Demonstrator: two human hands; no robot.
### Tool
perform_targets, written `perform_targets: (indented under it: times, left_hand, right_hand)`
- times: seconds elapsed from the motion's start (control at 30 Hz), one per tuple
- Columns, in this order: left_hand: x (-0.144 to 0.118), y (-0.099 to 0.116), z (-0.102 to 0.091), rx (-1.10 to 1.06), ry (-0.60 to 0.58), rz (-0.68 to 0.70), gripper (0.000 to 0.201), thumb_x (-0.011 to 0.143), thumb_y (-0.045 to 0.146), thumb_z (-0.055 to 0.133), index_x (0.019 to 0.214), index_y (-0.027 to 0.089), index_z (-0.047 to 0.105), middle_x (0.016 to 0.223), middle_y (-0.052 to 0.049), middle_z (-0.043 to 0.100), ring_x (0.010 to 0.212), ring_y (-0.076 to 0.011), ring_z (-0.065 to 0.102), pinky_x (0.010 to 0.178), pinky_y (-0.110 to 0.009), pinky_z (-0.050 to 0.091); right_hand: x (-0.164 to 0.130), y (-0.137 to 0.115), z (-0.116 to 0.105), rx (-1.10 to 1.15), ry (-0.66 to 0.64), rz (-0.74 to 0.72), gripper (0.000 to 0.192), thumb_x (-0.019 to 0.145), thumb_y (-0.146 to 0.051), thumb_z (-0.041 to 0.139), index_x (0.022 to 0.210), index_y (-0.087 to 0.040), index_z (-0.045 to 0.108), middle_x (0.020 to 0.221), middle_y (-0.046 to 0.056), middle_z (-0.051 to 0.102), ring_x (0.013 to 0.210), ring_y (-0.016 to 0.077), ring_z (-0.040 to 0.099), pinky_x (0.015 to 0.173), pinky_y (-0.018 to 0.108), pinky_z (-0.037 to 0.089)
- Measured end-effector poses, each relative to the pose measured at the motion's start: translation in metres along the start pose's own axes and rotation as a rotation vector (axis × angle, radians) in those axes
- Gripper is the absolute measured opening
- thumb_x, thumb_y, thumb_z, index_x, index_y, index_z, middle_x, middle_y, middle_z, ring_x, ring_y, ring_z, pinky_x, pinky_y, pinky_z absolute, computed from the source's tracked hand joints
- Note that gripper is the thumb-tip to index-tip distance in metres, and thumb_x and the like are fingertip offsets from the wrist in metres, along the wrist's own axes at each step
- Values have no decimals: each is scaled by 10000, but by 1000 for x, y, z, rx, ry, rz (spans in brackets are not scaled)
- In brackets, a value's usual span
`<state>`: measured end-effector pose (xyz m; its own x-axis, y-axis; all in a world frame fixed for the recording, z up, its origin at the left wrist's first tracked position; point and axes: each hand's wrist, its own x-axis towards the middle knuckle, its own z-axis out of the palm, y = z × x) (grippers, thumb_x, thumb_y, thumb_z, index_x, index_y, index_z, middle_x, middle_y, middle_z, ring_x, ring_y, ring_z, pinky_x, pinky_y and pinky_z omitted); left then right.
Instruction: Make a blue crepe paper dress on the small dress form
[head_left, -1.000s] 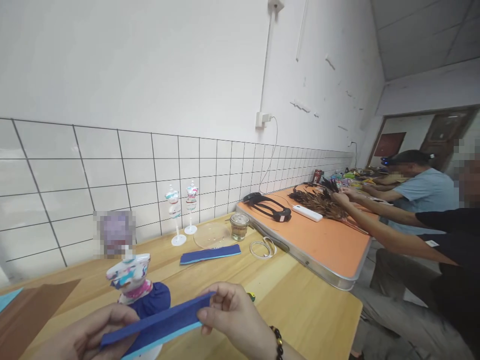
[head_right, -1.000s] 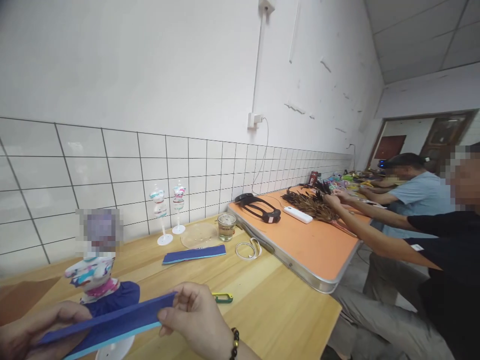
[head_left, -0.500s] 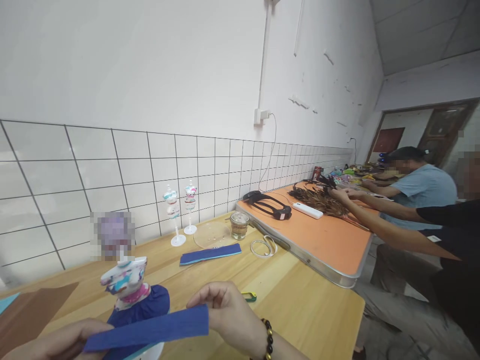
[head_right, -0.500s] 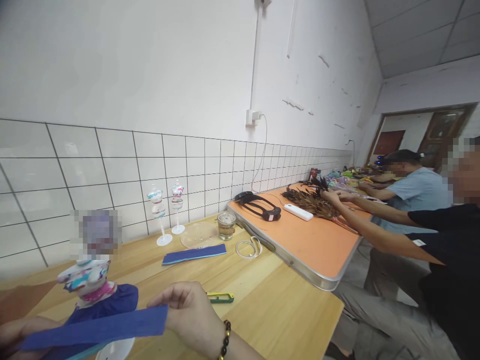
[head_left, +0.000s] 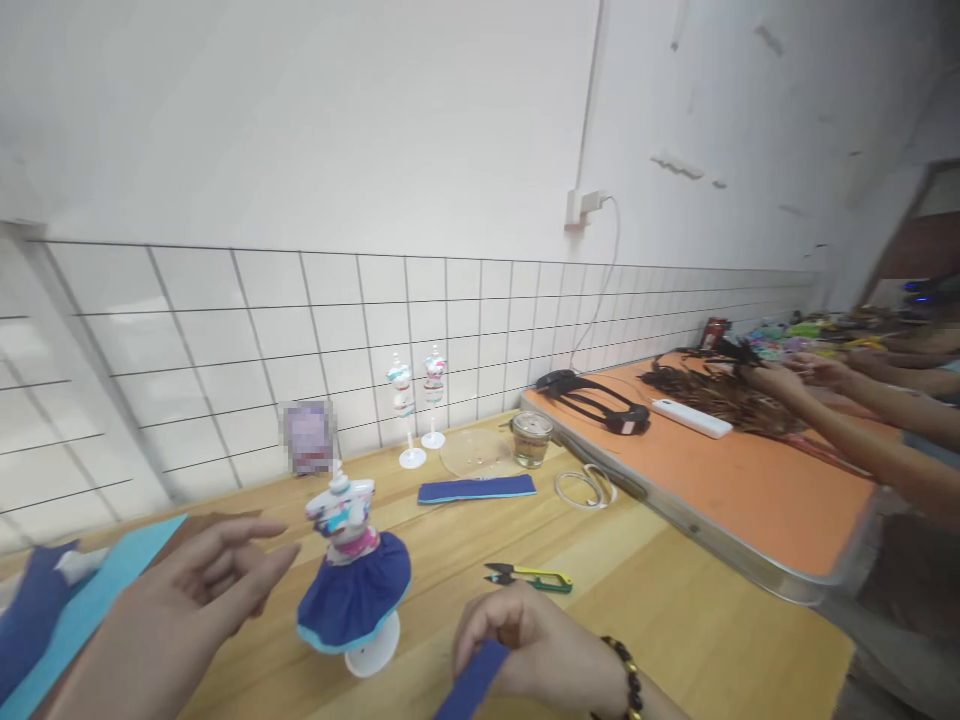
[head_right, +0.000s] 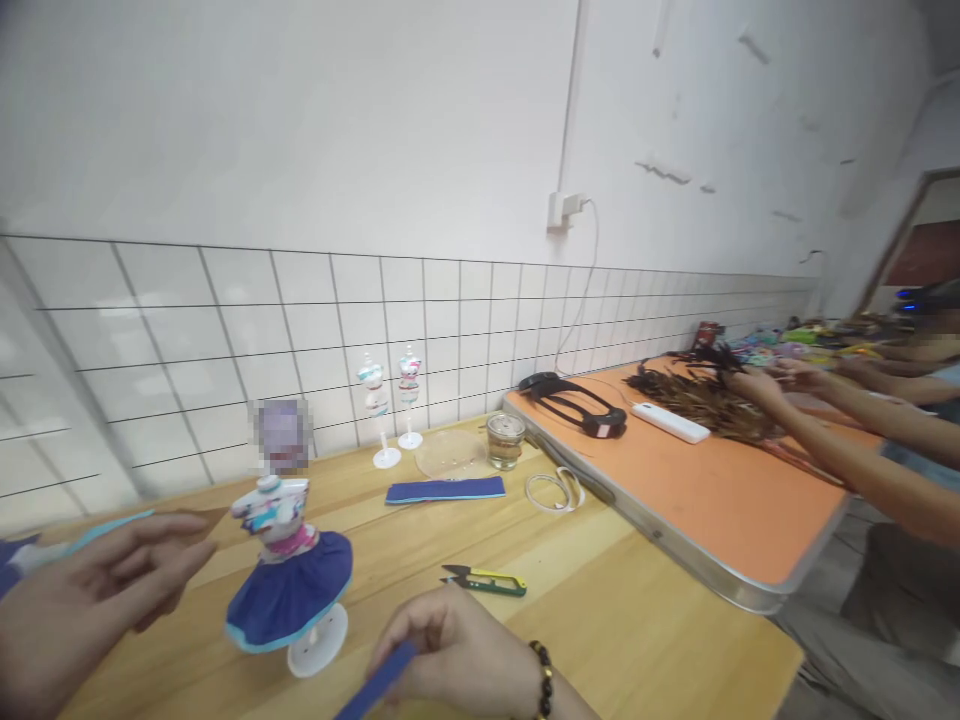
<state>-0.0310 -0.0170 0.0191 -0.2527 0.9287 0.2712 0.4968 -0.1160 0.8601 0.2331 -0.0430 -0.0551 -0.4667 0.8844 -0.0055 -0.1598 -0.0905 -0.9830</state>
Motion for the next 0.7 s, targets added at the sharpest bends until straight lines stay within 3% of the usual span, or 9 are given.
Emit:
perform_targets:
  times: [0.1, 0.27, 0.43, 0.57, 0.7]
  left_hand:
    - [-3, 11, 4, -94, -57, 0, 419, 677, 515, 661, 972, 224, 599, 741, 16, 628, 777, -193, 604, 633, -249, 466]
    - [-2, 5, 12, -124, -143, -2, 575, 687, 517, 642, 1160, 209, 535, 1059, -82, 614, 994, -276, 584, 828, -401, 472]
    - [-1, -6, 19, -31, -309, 51, 596, 668, 363, 678, 1234, 252, 527, 1192, -80, 613, 1148, -303, 517, 957, -443, 408]
    - [1, -9, 20, 23, -414, 90, 629, 698, 297, 653, 1298, 245, 471, 1278, -84, 570, 1197, -306, 482, 997, -455, 375]
    - [0, -5, 15, -21, -430, 126, 552, 750, 328, 621, 1280, 253, 487, 1308, -67, 550, 1218, -279, 464, 1015, -449, 361]
  right_hand:
    - [-6, 13, -7, -34, -16, 59, 203, 528, -269, 845, 656, -159, 734, 597, -10, 680, 552, 90, 621, 575, 194, 485]
    - [-1, 43, -12, -61, 47, 101, 242, 586, -359, 811, 645, -152, 700, 532, -27, 645, 463, 74, 577, 513, 188, 459]
    - [7, 58, -15, -82, 63, 85, 250, 583, -339, 820, 652, -139, 687, 553, -10, 654, 481, 85, 573, 519, 202, 459]
    - [5, 46, -16, -80, 42, 81, 220, 574, -295, 833, 663, -149, 695, 568, -9, 663, 511, 94, 583, 563, 217, 469]
    - [5, 12, -3, -95, 12, 59, 178, 587, -261, 827, 665, -159, 704, 597, -3, 678, 555, 110, 596, 591, 224, 470]
